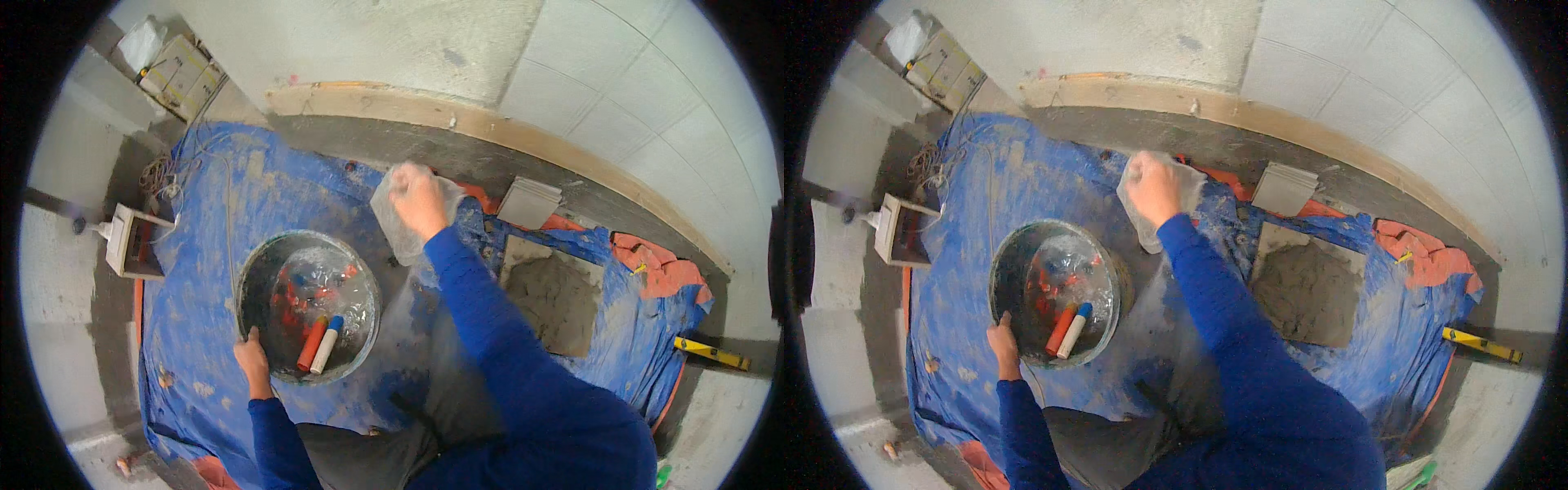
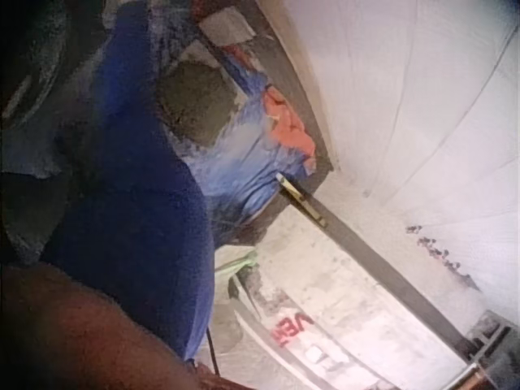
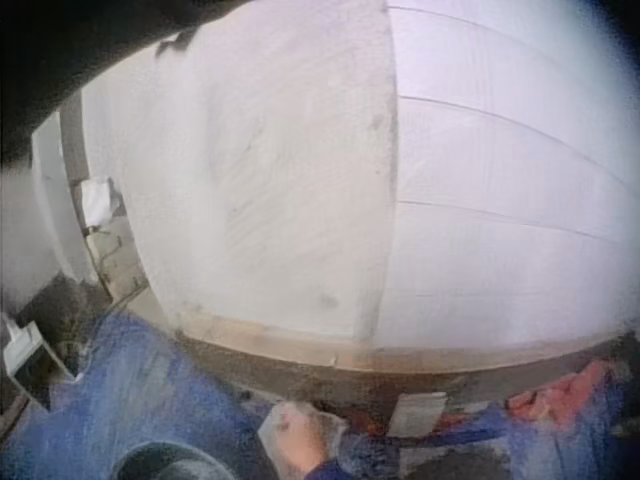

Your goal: The person installs white wall tiles using red tile leveling clips and a trowel. They adjust clips on the tiled wall, then wash tools and clips in a bucket of water, and finally apply adhesive to the wall with a trowel.

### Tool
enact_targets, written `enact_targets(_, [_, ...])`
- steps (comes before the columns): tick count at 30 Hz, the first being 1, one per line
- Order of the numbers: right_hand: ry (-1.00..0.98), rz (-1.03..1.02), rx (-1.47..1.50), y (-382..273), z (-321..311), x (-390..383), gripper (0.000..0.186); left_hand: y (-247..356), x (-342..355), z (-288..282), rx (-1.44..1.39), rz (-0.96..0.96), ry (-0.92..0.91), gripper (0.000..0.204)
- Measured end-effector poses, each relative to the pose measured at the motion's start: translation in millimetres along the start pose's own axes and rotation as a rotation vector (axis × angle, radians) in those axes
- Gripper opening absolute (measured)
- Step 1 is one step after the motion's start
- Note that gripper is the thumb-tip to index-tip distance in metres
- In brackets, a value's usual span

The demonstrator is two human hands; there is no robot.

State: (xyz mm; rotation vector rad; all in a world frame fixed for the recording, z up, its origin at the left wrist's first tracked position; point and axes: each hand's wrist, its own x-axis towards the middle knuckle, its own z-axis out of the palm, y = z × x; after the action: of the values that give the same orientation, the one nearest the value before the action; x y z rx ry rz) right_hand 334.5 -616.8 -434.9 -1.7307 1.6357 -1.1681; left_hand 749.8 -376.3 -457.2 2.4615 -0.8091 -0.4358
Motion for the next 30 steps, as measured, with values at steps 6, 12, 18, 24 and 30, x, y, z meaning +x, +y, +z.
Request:
enact_targets(6, [-0.417,-0.394,0.131,-109,-28,87,0.029,2,1,1,0.048,-0.019,0.011,0.058])
enact_targets(12, [-0.346,-0.584,-0.128,-152,57,142,0.033,11,-8,-3,0.035,0.017,0.017,0.054])
enact_targets(18, [0.011,-0.575,0.028,-54,130,109,0.033,18,-10,-3,-0.056,-0.012,-0.001,0.045])
enact_targets(24, [-0.935,-0.343,-0.734,144,117,-78,0.042,14,-9,-2,-0.016,-0.016,0.008,0.043])
enact_targets(30, [-0.448,0.085,-0.668,201,82,-104,0.044,-1,1,3,-0.107,-0.010,-0.019,0.040])
